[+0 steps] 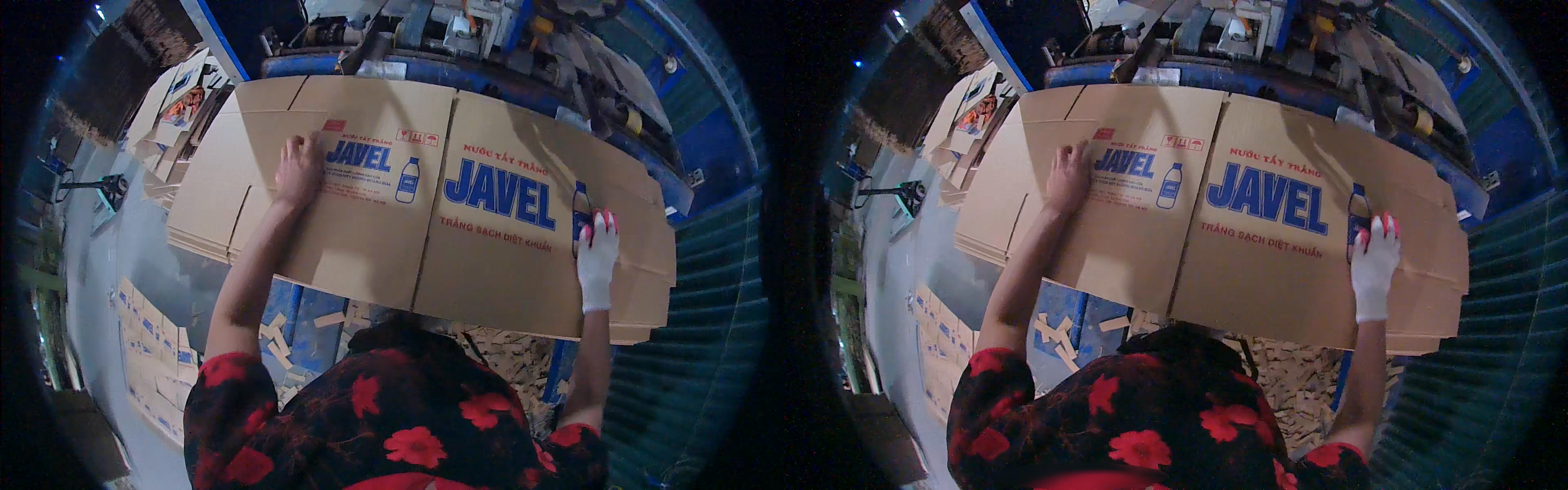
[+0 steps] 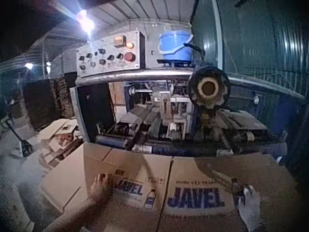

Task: The person repeatedly folds flat cardboard sheets into box shapes using a machine in a factory. They place each sheet into the machine, fold the flaps, and stack the finished boxes on a nearby pile.

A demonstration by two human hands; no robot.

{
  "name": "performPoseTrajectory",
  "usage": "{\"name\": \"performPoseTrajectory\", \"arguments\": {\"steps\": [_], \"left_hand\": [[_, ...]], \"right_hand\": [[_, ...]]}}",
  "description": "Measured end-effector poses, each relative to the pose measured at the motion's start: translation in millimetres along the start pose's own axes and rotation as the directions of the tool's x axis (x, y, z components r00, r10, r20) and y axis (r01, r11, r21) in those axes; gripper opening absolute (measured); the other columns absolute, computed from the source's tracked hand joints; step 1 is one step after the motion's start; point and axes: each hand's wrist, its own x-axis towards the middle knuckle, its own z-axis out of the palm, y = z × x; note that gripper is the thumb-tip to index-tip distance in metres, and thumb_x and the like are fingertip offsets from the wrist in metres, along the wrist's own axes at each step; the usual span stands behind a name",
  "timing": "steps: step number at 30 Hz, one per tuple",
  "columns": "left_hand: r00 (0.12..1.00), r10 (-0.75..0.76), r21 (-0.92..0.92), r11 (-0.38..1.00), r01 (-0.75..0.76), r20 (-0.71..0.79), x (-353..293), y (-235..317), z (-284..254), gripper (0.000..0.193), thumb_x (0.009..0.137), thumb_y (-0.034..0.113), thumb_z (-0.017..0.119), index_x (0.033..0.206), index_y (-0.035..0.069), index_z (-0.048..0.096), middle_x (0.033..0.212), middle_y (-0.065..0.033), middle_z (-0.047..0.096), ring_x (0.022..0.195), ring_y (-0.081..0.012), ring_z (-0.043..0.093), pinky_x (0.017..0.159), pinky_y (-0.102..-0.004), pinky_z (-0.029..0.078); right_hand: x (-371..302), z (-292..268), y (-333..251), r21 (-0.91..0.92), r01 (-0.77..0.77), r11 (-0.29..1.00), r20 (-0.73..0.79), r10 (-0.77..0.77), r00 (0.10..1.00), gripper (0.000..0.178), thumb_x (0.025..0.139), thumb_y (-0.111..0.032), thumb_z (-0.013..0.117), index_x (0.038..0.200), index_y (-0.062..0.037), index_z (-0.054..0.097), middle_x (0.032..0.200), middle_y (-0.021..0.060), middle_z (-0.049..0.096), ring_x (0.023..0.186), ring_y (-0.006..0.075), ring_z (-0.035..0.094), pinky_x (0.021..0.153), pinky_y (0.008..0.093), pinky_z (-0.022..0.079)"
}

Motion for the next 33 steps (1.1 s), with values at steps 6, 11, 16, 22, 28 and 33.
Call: {"name": "performPoseTrajectory", "arguments": {"steps": [6, 11, 16, 22, 28, 33], "left_hand": [[0.758, 0.62, -0.069, 0.782, -0.62, 0.202, -130, -11, -45, 0.077, 0.069, 0.05, 0.07, 0.137, 0.024, 0.046, 0.148, -0.012, 0.034, 0.135, -0.0415, 0.027, 0.101, -0.0693, 0.02], [0.769, 0.624, -0.006, 0.777, -0.629, 0.141, -145, -23, -26, 0.085, 0.061, 0.056, 0.071, 0.138, 0.03, 0.045, 0.149, -0.0049, 0.034, 0.136, -0.0413, 0.027, 0.099, -0.074, 0.017], [0.744, 0.668, 0.076, 0.741, -0.667, 0.013, -133, -21, -6, 0.071, 0.075, 0.043, 0.064, 0.141, 0.025, 0.042, 0.149, -0.0073, 0.035, 0.134, -0.0425, 0.03, 0.103, -0.0684, 0.021], [0.77, 0.639, -0.062, 0.768, -0.638, -0.004, -97, 9, -1, 0.066, 0.079, 0.01, 0.052, 0.143, 0.019, 0.04, 0.15, -0.013, 0.033, 0.138, -0.0417, 0.027, 0.109, -0.0591, 0.021], [0.756, 0.654, -0.007, 0.756, -0.655, -0.036, -16, 19, 23, 0.066, 0.08, 0.019, 0.06, 0.142, 0.02, 0.041, 0.147, -0.0141, 0.036, 0.136, -0.0418, 0.03, 0.109, -0.0581, 0.023], [0.783, 0.618, -0.045, 0.782, -0.621, -0.074, 94, 42, 59, 0.066, 0.081, 0.011, 0.061, 0.143, 0.019, 0.039, 0.147, -0.0152, 0.036, 0.135, -0.0402, 0.032, 0.109, -0.0544, 0.024]], "right_hand": [[-111, -78, -27, 0.439, 0.381, 0.814, 0.191, -0.499, 0.845, 0.064, 0.069, -0.023, 0.076, 0.125, -0.0069, 0.05, 0.137, 0.0181, 0.044, 0.131, 0.042, 0.034, 0.109, 0.0557, 0.025], [-128, -63, -36, 0.285, 0.45, 0.846, 0.264, -0.521, 0.812, 0.069, 0.059, -0.023, 0.08, 0.12, -0.0063, 0.052, 0.133, 0.0175, 0.046, 0.129, 0.0409, 0.037, 0.107, 0.0607, 0.026], [-125, -44, -46, 0.26, 0.459, 0.849, 0.204, -0.513, 0.834, 0.065, 0.059, -0.021, 0.079, 0.117, -0.0051, 0.054, 0.131, 0.0173, 0.047, 0.129, 0.0397, 0.038, 0.107, 0.0601, 0.026], [-70, -26, -23, 0.209, 0.347, 0.915, 0.337, -0.4, 0.853, 0.061, 0.064, -0.019, 0.076, 0.121, -0.0087, 0.055, 0.132, 0.0146, 0.047, 0.128, 0.0399, 0.038, 0.106, 0.0567, 0.029], [-9, 4, -25, 0.172, 0.431, 0.886, 0.262, -0.463, 0.847, 0.061, 0.068, -0.025, 0.075, 0.123, -0.01, 0.054, 0.134, 0.0119, 0.046, 0.128, 0.0368, 0.039, 0.106, 0.0522, 0.032], [92, 65, -21, 0.158, 0.465, 0.871, 0.093, -0.482, 0.871, 0.049, 0.084, -0.033, 0.06, 0.126, -0.0111, 0.052, 0.132, 0.011, 0.049, 0.13, 0.0344, 0.039, 0.11, 0.0487, 0.028]]}}
